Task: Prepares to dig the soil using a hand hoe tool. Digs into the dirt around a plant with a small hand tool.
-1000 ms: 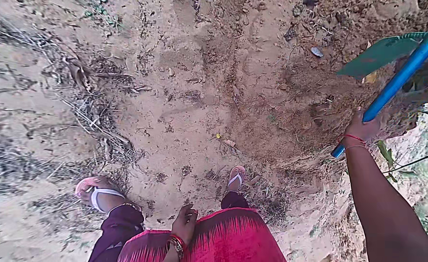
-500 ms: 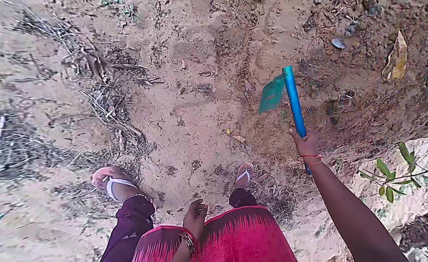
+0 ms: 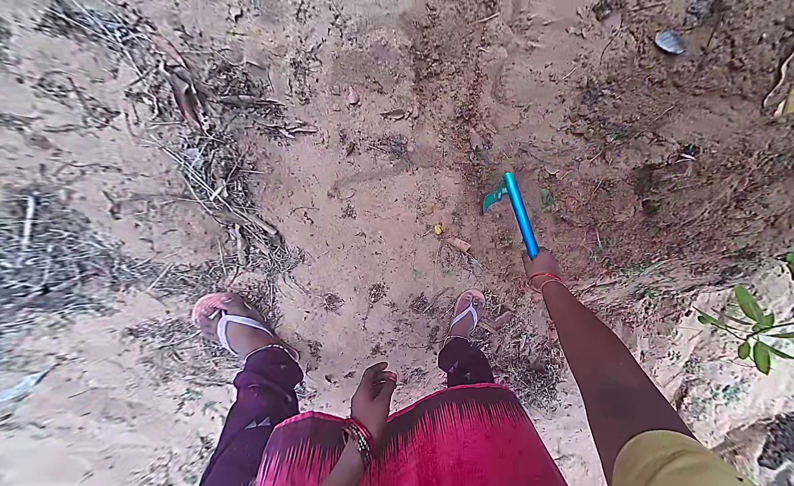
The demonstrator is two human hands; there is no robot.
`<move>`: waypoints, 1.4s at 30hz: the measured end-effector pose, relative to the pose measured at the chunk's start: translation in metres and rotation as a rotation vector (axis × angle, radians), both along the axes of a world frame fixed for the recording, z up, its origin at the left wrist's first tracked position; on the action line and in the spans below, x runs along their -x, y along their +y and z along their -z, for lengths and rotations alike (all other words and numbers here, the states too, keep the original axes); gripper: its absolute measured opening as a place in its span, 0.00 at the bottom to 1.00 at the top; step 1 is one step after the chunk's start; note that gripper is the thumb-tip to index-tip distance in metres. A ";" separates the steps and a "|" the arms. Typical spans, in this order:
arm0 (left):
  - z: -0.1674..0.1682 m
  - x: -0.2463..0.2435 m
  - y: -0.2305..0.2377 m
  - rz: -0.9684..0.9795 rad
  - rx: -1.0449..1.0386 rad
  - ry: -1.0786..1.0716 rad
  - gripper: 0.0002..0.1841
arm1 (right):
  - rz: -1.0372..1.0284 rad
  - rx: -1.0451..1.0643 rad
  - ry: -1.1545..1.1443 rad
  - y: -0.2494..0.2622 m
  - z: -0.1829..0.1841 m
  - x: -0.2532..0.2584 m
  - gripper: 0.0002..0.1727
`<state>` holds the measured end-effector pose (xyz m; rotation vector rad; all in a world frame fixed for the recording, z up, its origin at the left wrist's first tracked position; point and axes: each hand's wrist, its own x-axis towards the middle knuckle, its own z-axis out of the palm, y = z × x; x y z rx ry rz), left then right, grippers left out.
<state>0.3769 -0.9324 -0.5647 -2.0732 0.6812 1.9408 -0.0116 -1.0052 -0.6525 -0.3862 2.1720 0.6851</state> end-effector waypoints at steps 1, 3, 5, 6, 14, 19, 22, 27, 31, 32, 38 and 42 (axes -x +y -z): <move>-0.001 0.002 -0.003 0.003 0.009 0.013 0.22 | -0.004 -0.010 -0.008 -0.007 -0.004 0.007 0.27; -0.004 0.002 -0.006 0.014 0.008 0.026 0.22 | -0.054 -0.046 -0.023 -0.014 -0.014 0.019 0.28; -0.005 0.001 -0.010 0.019 0.003 0.031 0.22 | -0.117 -0.091 -0.027 -0.018 -0.032 0.023 0.27; -0.005 0.001 -0.012 0.023 0.006 0.037 0.22 | -0.144 -0.109 -0.033 -0.019 -0.041 0.023 0.27; -0.009 0.003 -0.012 0.053 0.055 0.058 0.22 | -0.098 0.089 0.216 0.038 -0.193 0.046 0.27; -0.007 0.012 -0.006 0.083 0.034 0.065 0.23 | 0.081 0.577 0.620 0.067 -0.239 0.074 0.30; -0.003 0.012 -0.004 0.115 0.029 0.076 0.23 | 0.262 0.815 0.778 0.055 -0.221 0.106 0.31; -0.002 0.013 -0.006 0.140 0.031 0.049 0.23 | 0.398 1.111 1.059 0.012 -0.198 0.154 0.34; -0.007 0.016 -0.007 0.150 0.029 0.059 0.22 | 0.400 1.242 1.090 0.010 -0.211 0.173 0.35; -0.007 0.016 -0.007 0.144 0.039 0.062 0.22 | 0.406 1.249 1.050 0.016 -0.215 0.166 0.34; -0.007 0.016 -0.003 0.120 0.023 0.056 0.22 | 0.124 0.979 0.648 0.082 -0.200 0.062 0.29; -0.001 0.011 0.005 0.139 0.019 0.027 0.22 | -0.105 0.853 0.353 0.078 -0.147 0.020 0.22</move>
